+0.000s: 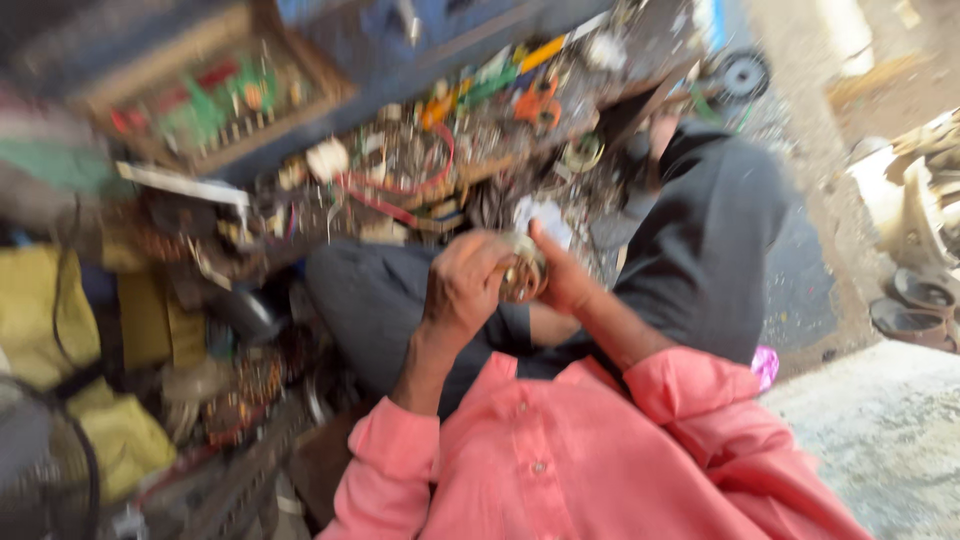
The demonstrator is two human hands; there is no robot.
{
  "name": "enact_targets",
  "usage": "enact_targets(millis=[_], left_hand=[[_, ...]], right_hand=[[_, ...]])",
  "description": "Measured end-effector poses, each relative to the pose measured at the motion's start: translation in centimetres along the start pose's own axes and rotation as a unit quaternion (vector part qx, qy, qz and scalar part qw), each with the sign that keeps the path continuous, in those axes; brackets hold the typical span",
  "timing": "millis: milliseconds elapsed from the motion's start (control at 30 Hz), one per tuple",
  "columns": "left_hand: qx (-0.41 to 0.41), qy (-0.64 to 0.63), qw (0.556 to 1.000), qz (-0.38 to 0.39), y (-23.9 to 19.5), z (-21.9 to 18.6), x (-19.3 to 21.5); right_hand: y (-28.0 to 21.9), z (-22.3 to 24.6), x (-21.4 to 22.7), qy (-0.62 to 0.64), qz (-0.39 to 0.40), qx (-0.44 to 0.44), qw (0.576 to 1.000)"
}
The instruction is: The person disassembles a small electric motor housing by hand and with a screwdriver. They pry off the metal casing, manipulate internal components, and use a screwdriver to adjust or remove parts of the motor assembly while sitting on the floor.
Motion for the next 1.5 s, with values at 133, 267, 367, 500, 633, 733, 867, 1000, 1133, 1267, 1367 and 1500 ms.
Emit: enact_targets(millis=[133, 267, 367, 500, 633, 733, 867, 1000, 1133, 1267, 1367, 1500], left_hand=[[-0.013, -0.002, 1.0, 0.017, 0.4, -0.5, -0.1], [0.037, 0.005, 0.999, 0.01, 1.0, -0.2, -0.4], [0.041, -0.004, 0.999, -0.02, 1.4, -0.8, -0.1], [0.082, -0.032, 0.996, -0.034, 1.1, -0.3, -0.2], [0.108, -0.04, 0.993, -0.029, 0.8, 0.7, -0.5], [0.109, -0.055, 0.993, -0.005, 1.1, 1.1, -0.9], [0.066, -0.022, 0.996, 0.059, 1.4, 0.8, -1.4], [0.053, -0.013, 0.996, 0.064, 1.6, 0.9, -1.3], [0.093, -0.007, 0.993, 0.067, 1.2, 1.6, -1.8], [0.086, 0.017, 0.995, 0.05, 1.1, 1.3, -1.7], [0.059, 0.02, 0.998, 0.02, 1.2, 0.3, -1.5], [0.023, 0.015, 1.0, 0.008, 1.2, -0.7, -1.2]], right_hand=[[0.5, -1.4, 0.9, 0.022, -0.005, -0.007, 1.0], [1.2, 0.2, -0.6, 0.022, 0.044, 0.039, 0.998], [1.1, 0.6, -0.9, 0.005, 0.01, 0.011, 1.0], [0.4, 1.5, -1.8, 0.024, -0.001, 0.01, 1.0], [0.3, 1.8, -3.1, 0.015, 0.031, 0.026, 0.999], [0.0, 2.3, -3.4, 0.011, 0.037, 0.028, 0.999], [-0.9, 1.9, -3.8, -0.023, 0.03, -0.007, 0.999], [-1.3, 2.9, -4.5, -0.034, 0.031, 0.013, 0.999], [-1.6, 2.7, -4.6, -0.033, 0.029, 0.008, 0.999], [-1.3, 2.3, -4.3, -0.016, 0.019, -0.007, 1.0], [-1.0, 2.3, -3.7, 0.014, 0.0, -0.005, 1.0], [-0.9, 2.6, -4.1, 0.006, 0.028, 0.014, 0.999]])
Point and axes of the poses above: each hand's wrist, its own y-axis towards the middle knuckle, its own x-axis out of the back of the hand, z = x × y, the point moved 10 cm from there along y, towards the middle knuckle, and after that the axes turned 9 degrees about -y, right-handed, at the moved point
